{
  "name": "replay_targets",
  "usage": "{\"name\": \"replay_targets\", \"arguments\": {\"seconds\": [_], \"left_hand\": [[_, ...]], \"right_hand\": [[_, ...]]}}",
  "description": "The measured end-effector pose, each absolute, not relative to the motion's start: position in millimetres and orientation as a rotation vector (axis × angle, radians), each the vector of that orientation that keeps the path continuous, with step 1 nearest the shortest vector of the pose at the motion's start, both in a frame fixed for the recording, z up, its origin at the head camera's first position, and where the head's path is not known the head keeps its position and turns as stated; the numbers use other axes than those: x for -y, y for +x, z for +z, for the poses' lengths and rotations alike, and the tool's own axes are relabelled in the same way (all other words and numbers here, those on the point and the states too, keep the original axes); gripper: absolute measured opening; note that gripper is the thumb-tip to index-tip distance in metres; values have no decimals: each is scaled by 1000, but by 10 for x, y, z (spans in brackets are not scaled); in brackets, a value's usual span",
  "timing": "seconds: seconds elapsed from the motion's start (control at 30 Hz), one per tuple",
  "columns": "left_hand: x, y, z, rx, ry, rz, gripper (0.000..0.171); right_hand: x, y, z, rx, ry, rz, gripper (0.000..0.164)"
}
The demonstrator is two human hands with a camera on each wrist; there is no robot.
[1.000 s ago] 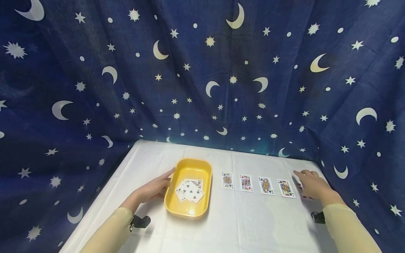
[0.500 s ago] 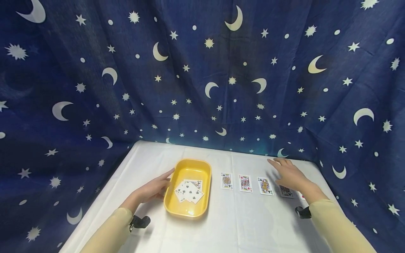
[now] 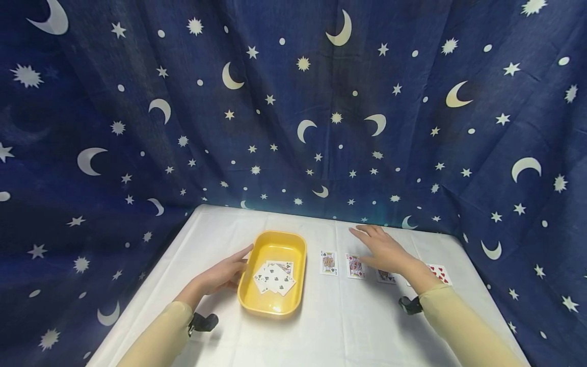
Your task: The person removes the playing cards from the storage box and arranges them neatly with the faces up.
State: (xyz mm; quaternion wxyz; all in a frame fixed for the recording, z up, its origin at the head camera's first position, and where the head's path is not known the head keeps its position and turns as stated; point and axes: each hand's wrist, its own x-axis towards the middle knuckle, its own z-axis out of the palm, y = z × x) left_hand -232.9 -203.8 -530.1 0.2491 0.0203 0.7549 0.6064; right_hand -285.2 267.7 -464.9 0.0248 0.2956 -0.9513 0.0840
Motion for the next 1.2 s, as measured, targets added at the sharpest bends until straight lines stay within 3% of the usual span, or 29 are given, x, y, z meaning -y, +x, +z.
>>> {"name": "replay_targets", "arguments": {"seconds": [0.43, 0.9, 1.2], "left_hand": [[2046, -2329, -5293, -2071, 50, 1642, 69], [2055, -2328, -5334, -2050, 83, 1672, 69], [2058, -2321, -5330, -2044, 82, 1674, 69]], "right_hand": [[-1870, -2845, -4611, 3001, 1026, 330, 86], [-1235, -2837, -4651, 2955, 1206, 385, 78], [-886, -2807, -4723, 2959, 1360, 343, 82]]}}
